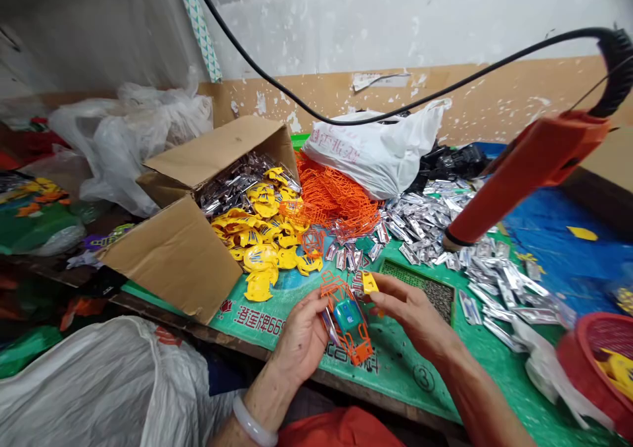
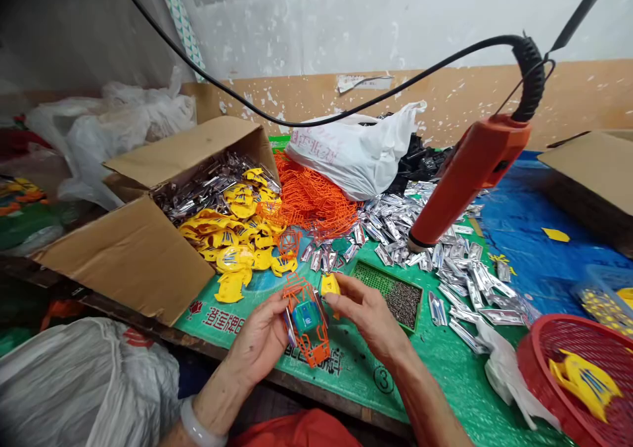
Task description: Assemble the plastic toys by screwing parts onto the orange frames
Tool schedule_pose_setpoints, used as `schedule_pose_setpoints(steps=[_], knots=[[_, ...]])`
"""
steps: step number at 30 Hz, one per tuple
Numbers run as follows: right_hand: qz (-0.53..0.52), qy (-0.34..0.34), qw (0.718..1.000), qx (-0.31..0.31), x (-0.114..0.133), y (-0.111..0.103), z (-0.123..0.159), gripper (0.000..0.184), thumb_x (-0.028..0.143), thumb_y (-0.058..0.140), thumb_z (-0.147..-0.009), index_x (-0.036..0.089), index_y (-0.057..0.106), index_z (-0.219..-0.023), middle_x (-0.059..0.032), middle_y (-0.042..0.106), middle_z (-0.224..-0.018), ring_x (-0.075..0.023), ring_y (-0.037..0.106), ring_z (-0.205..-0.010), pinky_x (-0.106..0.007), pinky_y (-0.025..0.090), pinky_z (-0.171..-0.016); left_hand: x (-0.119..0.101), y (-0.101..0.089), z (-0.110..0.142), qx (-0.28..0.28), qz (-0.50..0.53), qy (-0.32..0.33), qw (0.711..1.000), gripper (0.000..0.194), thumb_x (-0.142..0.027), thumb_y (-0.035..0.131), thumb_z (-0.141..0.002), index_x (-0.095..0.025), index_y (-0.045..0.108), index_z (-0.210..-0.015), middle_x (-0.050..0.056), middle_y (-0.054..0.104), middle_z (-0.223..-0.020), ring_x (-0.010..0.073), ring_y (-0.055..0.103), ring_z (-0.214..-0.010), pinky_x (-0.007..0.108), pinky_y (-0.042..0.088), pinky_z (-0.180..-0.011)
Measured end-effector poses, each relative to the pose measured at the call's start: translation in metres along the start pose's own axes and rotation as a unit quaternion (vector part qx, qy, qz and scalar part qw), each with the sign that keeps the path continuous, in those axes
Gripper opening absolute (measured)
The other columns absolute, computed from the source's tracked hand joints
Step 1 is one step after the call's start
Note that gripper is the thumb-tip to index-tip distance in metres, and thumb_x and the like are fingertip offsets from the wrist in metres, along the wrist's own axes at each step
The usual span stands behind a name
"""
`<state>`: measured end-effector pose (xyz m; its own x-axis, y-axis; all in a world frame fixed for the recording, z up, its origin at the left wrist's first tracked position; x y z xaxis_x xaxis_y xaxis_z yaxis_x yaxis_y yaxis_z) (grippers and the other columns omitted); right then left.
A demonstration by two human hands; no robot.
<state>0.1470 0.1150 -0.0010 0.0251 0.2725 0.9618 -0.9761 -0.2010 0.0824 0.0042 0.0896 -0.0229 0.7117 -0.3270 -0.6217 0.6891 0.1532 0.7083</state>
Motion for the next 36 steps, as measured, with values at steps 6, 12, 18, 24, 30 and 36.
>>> schedule_pose_setpoints(steps=[6, 12, 18, 24, 30, 36], knots=[[-0.109, 0.018, 0.993, 0.042, -0.017, 0.007, -0.001, 0.044, 0.043, 0.069, -0.074, 0.021, 0.067, -0.112, -0.0106, 0.07, -0.106, -0.0212, 0.063, -0.091, -0.035, 0.048, -0.077, 0.005, -0.009, 0.0, -0.029, 0.0, -0.028, 0.999, 0.025, -0.014, 0.064, -0.074, -0.01, 0.069, -0.098, 0.008, 0.073, -0.099, 0.0183, 0.066, -0.085, 0.029, 0.049, -0.082], [-0.117, 0.03, 0.993, 0.014, -0.024, 0.004, 0.0, 0.044, 0.045, 0.07, -0.073, 0.019, 0.068, -0.108, -0.0103, 0.069, -0.103, -0.0199, 0.062, -0.087, -0.032, 0.048, -0.073, -0.002, -0.006, -0.002, -0.027, 0.004, -0.009, 1.0, 0.026, -0.014, 0.064, -0.074, -0.011, 0.069, -0.099, 0.008, 0.073, -0.098, 0.0186, 0.067, -0.084, 0.029, 0.05, -0.081], [-0.098, 0.024, 0.995, -0.007, -0.027, 0.001, -0.002, 0.05, 0.047, 0.07, -0.071, 0.017, 0.068, -0.111, -0.0126, 0.07, -0.105, -0.0236, 0.064, -0.091, -0.034, 0.05, -0.074, -0.003, -0.006, -0.002, -0.01, -0.023, 0.016, 1.0, 0.028, -0.017, 0.065, -0.075, -0.01, 0.069, -0.102, 0.01, 0.072, -0.104, 0.0216, 0.067, -0.092, 0.032, 0.051, -0.084], [-0.049, -0.024, 0.998, -0.035, -0.002, 0.007, 0.004, 0.049, 0.045, 0.073, -0.068, 0.02, 0.067, -0.111, -0.0094, 0.071, -0.107, -0.0235, 0.064, -0.095, -0.034, 0.052, -0.078, -0.006, 0.007, 0.007, 0.026, -0.07, 0.037, 0.997, 0.031, -0.016, 0.061, -0.08, -0.014, 0.068, -0.11, 0.009, 0.071, -0.109, 0.0211, 0.064, -0.1, 0.029, 0.047, -0.09], [-0.001, -0.073, 0.995, -0.061, 0.01, 0.019, 0.009, 0.053, 0.045, 0.074, -0.067, 0.022, 0.065, -0.114, -0.0093, 0.069, -0.111, -0.0243, 0.064, -0.095, -0.039, 0.051, -0.084, -0.017, 0.013, 0.015, 0.02, -0.234, 0.085, 0.968, 0.036, -0.018, 0.063, -0.079, -0.021, 0.068, -0.115, 0.006, 0.07, -0.111, 0.0236, 0.061, -0.102, 0.031, 0.045, -0.092], [-0.048, -0.102, 0.99, -0.082, 0.0, 0.022, 0.016, 0.06, 0.041, 0.079, -0.063, 0.025, 0.062, -0.118, -0.0083, 0.066, -0.121, -0.0267, 0.063, -0.104, -0.044, 0.048, -0.094, -0.042, 0.031, 0.034, 0.029, -0.496, 0.271, 0.825, 0.04, -0.012, 0.055, -0.082, -0.024, 0.065, -0.119, 0.008, 0.067, -0.101, 0.0227, 0.06, -0.094, 0.032, 0.049, -0.082]])
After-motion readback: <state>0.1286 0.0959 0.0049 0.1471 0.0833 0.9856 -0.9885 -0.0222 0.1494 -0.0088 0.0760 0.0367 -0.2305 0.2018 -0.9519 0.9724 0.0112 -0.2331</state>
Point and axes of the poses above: each hand's wrist, its own z-axis away from the middle knuckle, its own y-axis out of the palm, x = y × z, the point moved 9 cm from there along -z, towards the middle knuckle
